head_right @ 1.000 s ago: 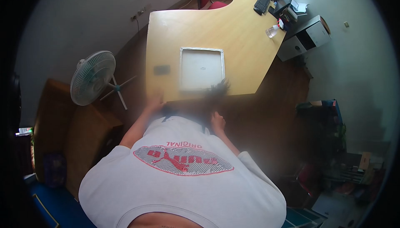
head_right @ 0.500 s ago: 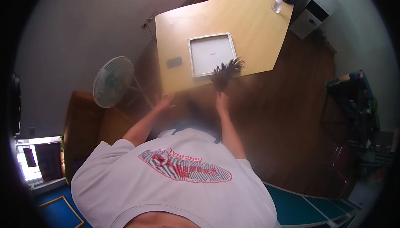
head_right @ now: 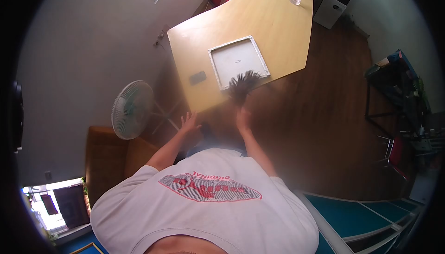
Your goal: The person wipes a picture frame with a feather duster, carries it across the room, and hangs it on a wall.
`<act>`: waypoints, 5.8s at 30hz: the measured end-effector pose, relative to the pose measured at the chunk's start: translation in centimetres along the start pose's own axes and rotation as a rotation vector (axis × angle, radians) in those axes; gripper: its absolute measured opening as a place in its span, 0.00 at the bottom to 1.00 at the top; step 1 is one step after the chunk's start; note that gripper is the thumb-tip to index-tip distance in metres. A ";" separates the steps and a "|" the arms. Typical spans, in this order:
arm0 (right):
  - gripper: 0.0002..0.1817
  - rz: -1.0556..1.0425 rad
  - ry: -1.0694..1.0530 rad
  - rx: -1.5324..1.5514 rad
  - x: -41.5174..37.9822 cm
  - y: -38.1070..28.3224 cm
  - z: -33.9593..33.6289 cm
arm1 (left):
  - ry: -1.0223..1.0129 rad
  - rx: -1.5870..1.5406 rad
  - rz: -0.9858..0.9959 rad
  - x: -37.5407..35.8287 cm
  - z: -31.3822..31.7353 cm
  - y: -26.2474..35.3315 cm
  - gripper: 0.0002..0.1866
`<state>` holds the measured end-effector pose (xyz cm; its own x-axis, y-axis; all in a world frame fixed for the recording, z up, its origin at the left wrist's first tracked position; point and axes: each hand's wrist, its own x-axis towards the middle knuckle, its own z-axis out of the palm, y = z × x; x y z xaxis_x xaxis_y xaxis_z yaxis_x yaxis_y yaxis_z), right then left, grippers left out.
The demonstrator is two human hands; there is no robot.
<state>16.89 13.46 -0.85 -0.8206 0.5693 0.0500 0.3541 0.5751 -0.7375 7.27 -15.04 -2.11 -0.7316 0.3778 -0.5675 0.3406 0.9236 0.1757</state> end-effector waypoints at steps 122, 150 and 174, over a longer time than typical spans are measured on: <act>0.28 0.255 0.409 -0.018 30.4 -2.2 1.3 | -0.181 -0.300 -0.185 4.6 -8.8 -0.3 0.40; 0.23 0.019 -0.188 -0.381 31.7 3.0 -0.6 | -0.155 -0.364 -0.150 4.9 -7.1 -0.9 0.46; 0.23 0.116 -0.138 -0.397 26.5 4.1 -0.4 | -0.227 -0.397 -0.104 6.2 -5.8 -2.7 0.50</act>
<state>-3.24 31.15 -2.23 -0.8078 0.5753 -0.1282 0.5705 0.7084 -0.4156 -1.61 -14.84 -1.44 -0.5872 0.2987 -0.7523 -0.0128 0.9259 0.3776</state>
